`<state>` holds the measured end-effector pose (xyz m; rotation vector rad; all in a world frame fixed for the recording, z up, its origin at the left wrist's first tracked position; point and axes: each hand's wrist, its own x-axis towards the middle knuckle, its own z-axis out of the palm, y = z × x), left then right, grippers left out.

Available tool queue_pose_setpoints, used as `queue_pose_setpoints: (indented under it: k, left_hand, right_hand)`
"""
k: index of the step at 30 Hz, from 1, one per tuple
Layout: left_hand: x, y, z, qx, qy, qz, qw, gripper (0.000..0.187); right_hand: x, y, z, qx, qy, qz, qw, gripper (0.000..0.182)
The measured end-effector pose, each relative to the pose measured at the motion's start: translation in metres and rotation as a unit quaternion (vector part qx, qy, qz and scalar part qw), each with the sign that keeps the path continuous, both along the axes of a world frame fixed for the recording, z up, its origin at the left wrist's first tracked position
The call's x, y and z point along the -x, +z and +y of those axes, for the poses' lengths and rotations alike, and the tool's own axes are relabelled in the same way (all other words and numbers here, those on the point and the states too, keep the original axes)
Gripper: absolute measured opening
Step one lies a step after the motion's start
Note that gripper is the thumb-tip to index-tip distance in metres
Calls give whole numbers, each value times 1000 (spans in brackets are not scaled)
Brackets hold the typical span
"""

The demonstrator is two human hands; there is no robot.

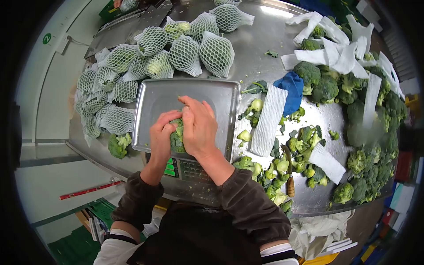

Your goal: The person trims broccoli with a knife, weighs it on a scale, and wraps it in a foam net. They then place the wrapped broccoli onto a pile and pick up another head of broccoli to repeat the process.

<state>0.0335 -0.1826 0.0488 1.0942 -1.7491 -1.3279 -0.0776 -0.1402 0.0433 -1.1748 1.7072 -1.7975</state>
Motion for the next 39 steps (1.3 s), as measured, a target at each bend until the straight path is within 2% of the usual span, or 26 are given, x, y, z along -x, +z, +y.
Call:
queue_pose_setpoints:
  k: [5, 7, 11, 13, 14, 16, 17, 18, 20, 21, 22, 25, 26, 28, 31, 32, 33, 34, 35, 37, 38, 39]
  left_hand:
    - [0, 0, 2, 8, -3, 9, 1000, 32]
    - [1, -1, 2, 9, -6, 13, 1000, 32]
    - [-2, 3, 1, 30, -16, -40, 999, 34]
    - [0, 0, 1, 55, -16, -77, 995, 35]
    - [0, -3, 2, 47, -24, -73, 996, 35]
    - [0, -6, 2, 36, -8, -14, 999, 33]
    - [1, -8, 2, -6, 15, 19, 1000, 33]
    - [-2, -10, 4, -13, 6, 19, 1000, 33]
    - [-2, -10, 0, 78, -6, -84, 993, 35]
    - [3, -2, 2, 20, 12, -65, 998, 36]
    - [3, -1, -1, 40, -6, -71, 997, 34]
    - [1, -6, -16, 44, -42, -105, 993, 33]
    - [6, -3, -19, 64, -58, -94, 992, 33]
    - [9, 2, -22, 2, -70, -109, 992, 38]
    - [13, 1, -24, 28, -49, -140, 989, 43]
    - [12, 1, -23, 52, -26, -158, 986, 44]
    - [10, 0, -25, 53, -5, -158, 986, 44]
    - [9, -3, -26, 32, -1, -140, 990, 47]
    - [8, -4, -25, 12, 0, -121, 993, 49]
    - [9, 1, -21, 17, 25, -97, 995, 48]
    - [6, 4, -15, 25, 34, -77, 996, 47]
    - [4, 7, -6, 25, 44, -80, 995, 47]
  right_hand:
    - [2, -2, -4, -10, 24, 11, 1000, 29]
    - [2, -4, -7, -46, 27, -3, 999, 29]
    - [6, -1, -13, -110, 77, -32, 990, 30]
    - [9, -4, -14, -126, 72, 7, 989, 30]
    - [8, -5, -15, -129, 81, 42, 987, 31]
    - [6, -4, -18, -136, 61, 49, 988, 33]
    - [6, -4, -21, -152, 57, 46, 986, 34]
    - [3, -4, -20, -169, 47, 43, 984, 34]
    - [-1, -5, -17, -171, 42, 34, 984, 37]
    - [6, -3, -20, -156, 46, 35, 986, 40]
    - [8, 1, -20, -145, 28, 31, 989, 43]
    - [19, 0, -23, -182, 103, -60, 976, 43]
    - [24, -6, -21, -164, 84, -51, 982, 43]
    - [24, -16, -17, -39, 61, -93, 993, 40]
    - [71, 12, 72, -48, -39, 32, 998, 46]
    - [86, 10, 106, -38, -75, -86, 993, 49]
    - [106, 9, 139, 4, -131, -43, 990, 55]
    - [134, -5, 177, -114, -234, 179, 949, 60]
    - [161, -31, 211, -129, -282, 244, 919, 65]
    - [197, -49, 275, -267, -323, 355, 836, 68]
    - [209, -61, 297, -341, -339, 364, 798, 70]
    - [215, -67, 312, -350, -337, 387, 784, 59]
